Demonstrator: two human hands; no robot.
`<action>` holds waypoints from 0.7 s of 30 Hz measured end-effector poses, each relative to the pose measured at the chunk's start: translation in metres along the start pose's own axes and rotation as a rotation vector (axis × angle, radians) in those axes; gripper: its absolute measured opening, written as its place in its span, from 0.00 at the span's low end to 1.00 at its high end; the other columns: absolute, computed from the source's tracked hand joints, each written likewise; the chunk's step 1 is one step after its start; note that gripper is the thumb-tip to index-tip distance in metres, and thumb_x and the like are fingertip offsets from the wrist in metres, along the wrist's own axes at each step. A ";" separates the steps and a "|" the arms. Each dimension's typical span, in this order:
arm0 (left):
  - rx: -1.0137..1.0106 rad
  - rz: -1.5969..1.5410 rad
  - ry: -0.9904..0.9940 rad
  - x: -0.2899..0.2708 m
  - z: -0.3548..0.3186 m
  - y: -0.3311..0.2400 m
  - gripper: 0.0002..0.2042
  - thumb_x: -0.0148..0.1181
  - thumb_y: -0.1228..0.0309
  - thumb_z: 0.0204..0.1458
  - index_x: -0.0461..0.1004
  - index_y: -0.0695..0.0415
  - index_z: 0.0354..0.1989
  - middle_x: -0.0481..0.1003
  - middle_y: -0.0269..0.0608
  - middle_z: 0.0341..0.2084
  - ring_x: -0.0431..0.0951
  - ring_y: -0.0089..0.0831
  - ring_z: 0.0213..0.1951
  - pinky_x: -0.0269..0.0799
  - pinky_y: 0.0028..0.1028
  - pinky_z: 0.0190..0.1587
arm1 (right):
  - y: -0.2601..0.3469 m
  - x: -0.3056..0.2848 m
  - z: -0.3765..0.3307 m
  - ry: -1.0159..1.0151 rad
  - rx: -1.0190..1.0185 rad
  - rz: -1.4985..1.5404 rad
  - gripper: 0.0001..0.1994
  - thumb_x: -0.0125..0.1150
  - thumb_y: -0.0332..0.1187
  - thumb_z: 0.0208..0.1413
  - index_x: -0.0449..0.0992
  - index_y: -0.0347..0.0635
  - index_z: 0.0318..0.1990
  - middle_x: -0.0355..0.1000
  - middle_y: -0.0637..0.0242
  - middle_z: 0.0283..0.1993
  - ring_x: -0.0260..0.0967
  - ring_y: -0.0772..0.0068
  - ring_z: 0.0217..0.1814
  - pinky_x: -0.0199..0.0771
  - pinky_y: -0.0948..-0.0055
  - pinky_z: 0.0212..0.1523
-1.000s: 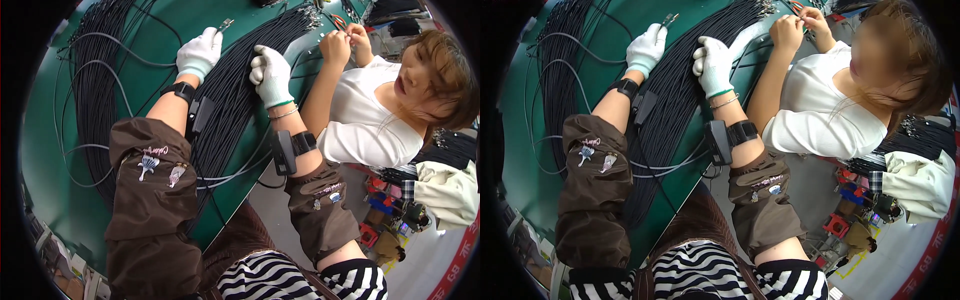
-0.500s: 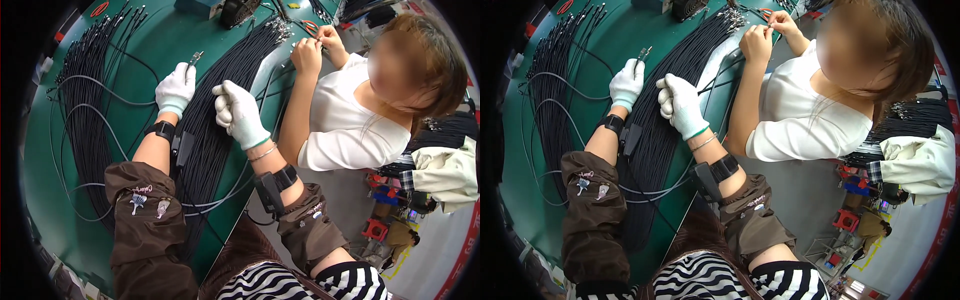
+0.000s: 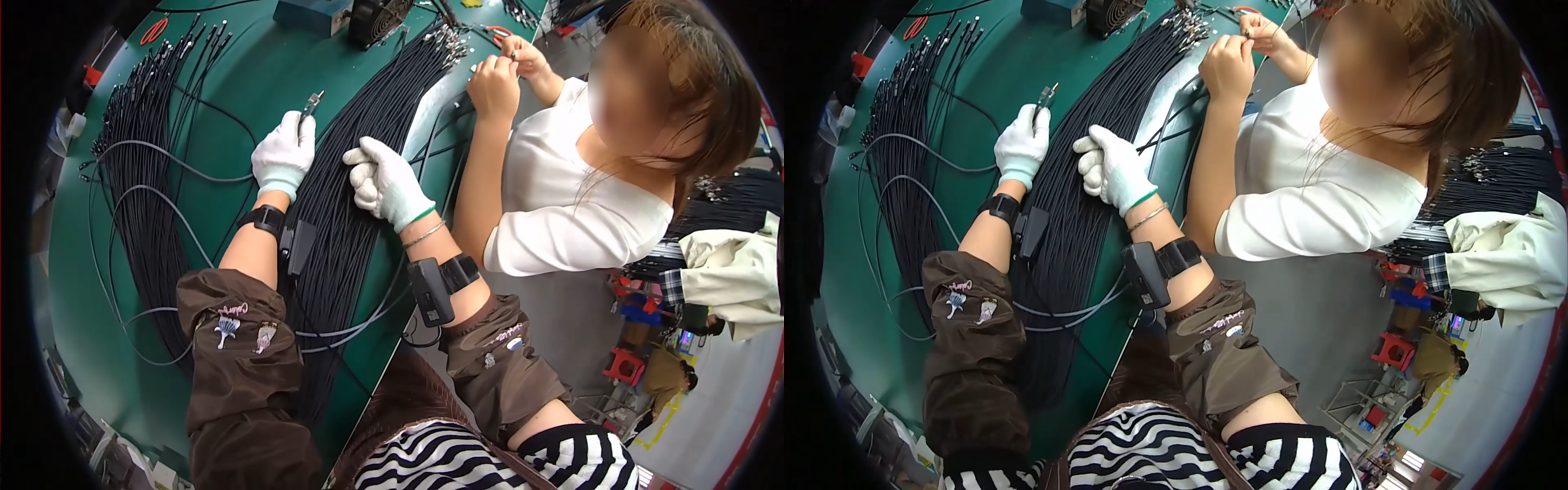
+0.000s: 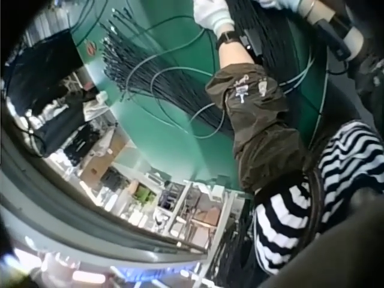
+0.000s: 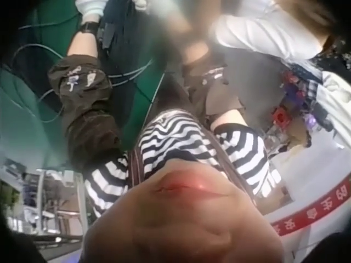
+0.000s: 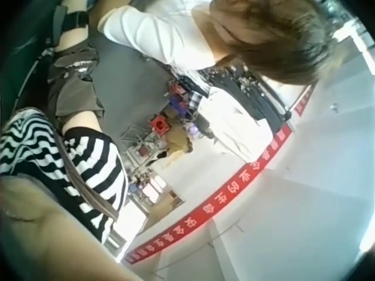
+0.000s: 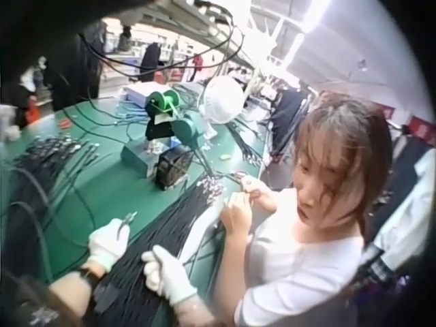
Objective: The person picks up a cable from a table, holds it while another person works on the connector, and then walks to a testing machine. After inserting both ends into the device and receiving a result, the person removes the cable and hangs it onto a metal rack.
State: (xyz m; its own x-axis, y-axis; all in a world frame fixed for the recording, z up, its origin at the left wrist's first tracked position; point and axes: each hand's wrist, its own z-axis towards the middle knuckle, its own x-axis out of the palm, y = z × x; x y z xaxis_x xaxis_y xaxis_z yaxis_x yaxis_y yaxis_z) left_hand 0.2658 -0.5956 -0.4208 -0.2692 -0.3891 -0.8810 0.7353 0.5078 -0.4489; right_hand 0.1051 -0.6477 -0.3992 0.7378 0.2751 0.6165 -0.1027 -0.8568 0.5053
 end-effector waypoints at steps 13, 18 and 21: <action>-0.006 0.043 0.013 -0.002 0.001 -0.001 0.14 0.40 0.55 0.55 0.66 0.50 0.34 0.75 0.46 0.24 0.75 0.48 0.28 0.69 0.43 0.31 | -0.001 0.005 -0.001 -0.066 -0.009 -0.027 0.20 0.38 0.44 0.59 0.71 0.38 0.28 0.65 0.64 0.11 0.44 0.77 0.03 0.44 0.78 0.03; 0.012 0.019 -0.017 -0.002 0.001 0.002 0.13 0.40 0.56 0.55 0.67 0.50 0.34 0.74 0.47 0.22 0.74 0.49 0.26 0.68 0.45 0.28 | 0.000 0.006 0.001 -0.073 -0.011 -0.042 0.20 0.39 0.44 0.59 0.71 0.38 0.28 0.65 0.64 0.11 0.44 0.77 0.03 0.44 0.78 0.03; 0.023 0.009 -0.028 -0.001 -0.001 0.000 0.13 0.41 0.56 0.55 0.67 0.49 0.34 0.74 0.48 0.22 0.74 0.50 0.25 0.67 0.45 0.27 | 0.000 0.008 -0.001 -0.104 0.024 -0.012 0.19 0.39 0.43 0.59 0.71 0.38 0.27 0.65 0.63 0.11 0.44 0.77 0.03 0.44 0.78 0.03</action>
State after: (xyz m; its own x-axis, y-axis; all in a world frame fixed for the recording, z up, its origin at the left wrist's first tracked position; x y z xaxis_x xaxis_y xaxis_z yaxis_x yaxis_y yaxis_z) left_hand 0.2656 -0.5947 -0.4196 -0.2449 -0.4064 -0.8802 0.7516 0.4940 -0.4372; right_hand 0.1100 -0.6452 -0.3931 0.8040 0.2396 0.5443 -0.0785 -0.8644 0.4966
